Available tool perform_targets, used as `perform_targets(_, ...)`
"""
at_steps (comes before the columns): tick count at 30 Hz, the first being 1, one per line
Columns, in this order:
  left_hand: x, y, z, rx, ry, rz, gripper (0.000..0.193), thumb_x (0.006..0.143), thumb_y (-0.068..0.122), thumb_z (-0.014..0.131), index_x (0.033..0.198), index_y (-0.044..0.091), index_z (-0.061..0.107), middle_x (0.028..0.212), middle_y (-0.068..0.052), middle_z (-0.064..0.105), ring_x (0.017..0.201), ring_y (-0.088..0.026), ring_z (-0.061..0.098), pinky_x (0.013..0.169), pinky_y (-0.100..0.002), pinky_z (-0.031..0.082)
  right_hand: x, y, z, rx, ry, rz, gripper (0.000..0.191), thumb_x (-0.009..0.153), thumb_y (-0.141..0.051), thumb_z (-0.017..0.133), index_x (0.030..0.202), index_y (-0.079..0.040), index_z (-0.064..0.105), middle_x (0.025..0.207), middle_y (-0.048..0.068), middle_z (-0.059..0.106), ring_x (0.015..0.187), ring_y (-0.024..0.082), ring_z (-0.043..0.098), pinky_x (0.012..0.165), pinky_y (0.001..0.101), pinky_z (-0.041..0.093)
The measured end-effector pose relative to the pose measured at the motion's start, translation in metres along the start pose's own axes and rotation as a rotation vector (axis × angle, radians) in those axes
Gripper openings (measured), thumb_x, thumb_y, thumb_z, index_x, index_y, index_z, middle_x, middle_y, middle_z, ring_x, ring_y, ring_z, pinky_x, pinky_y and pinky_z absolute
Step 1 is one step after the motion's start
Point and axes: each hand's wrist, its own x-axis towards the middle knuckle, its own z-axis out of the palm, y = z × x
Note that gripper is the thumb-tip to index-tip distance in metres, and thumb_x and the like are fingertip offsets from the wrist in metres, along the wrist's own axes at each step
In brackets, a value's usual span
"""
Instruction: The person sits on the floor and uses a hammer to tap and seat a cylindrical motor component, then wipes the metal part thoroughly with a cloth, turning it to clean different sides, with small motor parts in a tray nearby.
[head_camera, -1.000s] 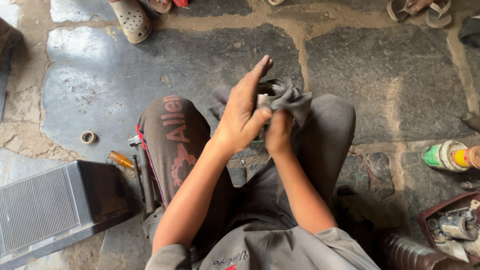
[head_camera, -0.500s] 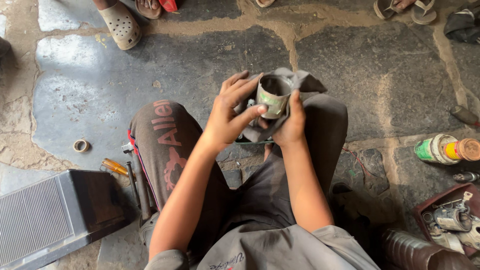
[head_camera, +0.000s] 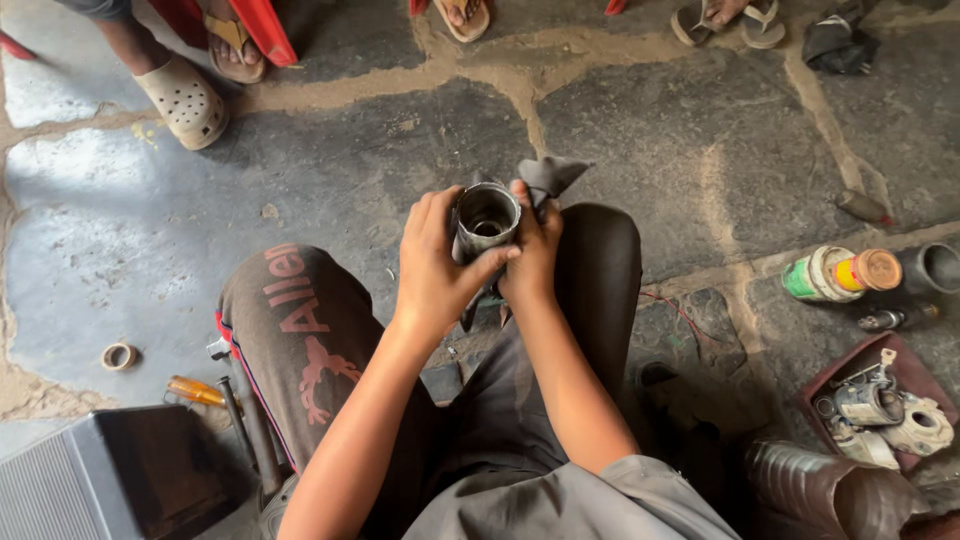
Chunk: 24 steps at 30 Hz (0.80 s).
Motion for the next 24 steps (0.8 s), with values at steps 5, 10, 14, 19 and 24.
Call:
perform_targets(5,0.0,-0.017,0.002,-0.472,-0.052,-0.131,0.087,0.073,0.034,0.093,0.137,0.0,0.046,0.127,-0.017,0.063,0.12,-0.035,0.061,0.104,-0.041,0.047,-0.008,-0.011,0.003,0.273,-0.34,0.286,0.052,0.111,-0.051,0.046,0.123,-0.003,0.063,0.113,0.008,0.068,0.101,0.019,0.068,0.089,0.0372,0.056)
perform_targets(10,0.003,-0.034,0.004,-0.363,-0.045,-0.172,0.067,0.086,0.035,0.087,0.137,0.002,0.059,0.134,-0.017,0.066,0.131,-0.035,0.058,0.115,-0.042,0.045,-0.021,-0.024,0.013,0.341,-0.383,0.321,0.061,0.104,-0.059,0.042,0.125,-0.006,0.063,0.114,0.009,0.069,0.102,0.02,0.069,0.091,0.0379,0.057)
perform_targets(14,-0.001,-0.032,0.014,0.181,0.026,0.007,0.066,0.087,0.037,0.087,0.137,0.0,0.062,0.136,-0.02,0.058,0.131,-0.036,0.048,0.11,-0.046,0.043,-0.011,-0.02,0.02,0.288,-0.281,0.313,0.062,0.105,-0.06,0.043,0.126,-0.005,0.064,0.114,0.01,0.069,0.1,0.021,0.068,0.09,0.0374,0.055)
perform_targets(19,0.0,-0.032,0.031,0.136,-0.034,-0.133,0.083,0.077,0.047,0.088,0.136,-0.004,0.058,0.12,-0.02,0.054,0.113,-0.037,0.05,0.098,-0.047,0.044,0.002,-0.012,0.016,0.199,-0.158,0.227,0.061,0.103,-0.058,0.046,0.121,-0.003,0.063,0.112,0.01,0.069,0.101,0.022,0.069,0.09,0.0376,0.057)
perform_targets(24,0.006,-0.038,0.035,-0.017,0.0,-0.155,0.076,0.079,0.043,0.087,0.134,-0.001,0.058,0.122,-0.02,0.052,0.114,-0.037,0.051,0.1,-0.046,0.045,0.002,-0.003,0.014,0.16,-0.067,0.22,0.054,0.102,-0.052,0.05,0.118,-0.002,0.062,0.11,0.011,0.068,0.1,0.022,0.069,0.086,0.0384,0.058)
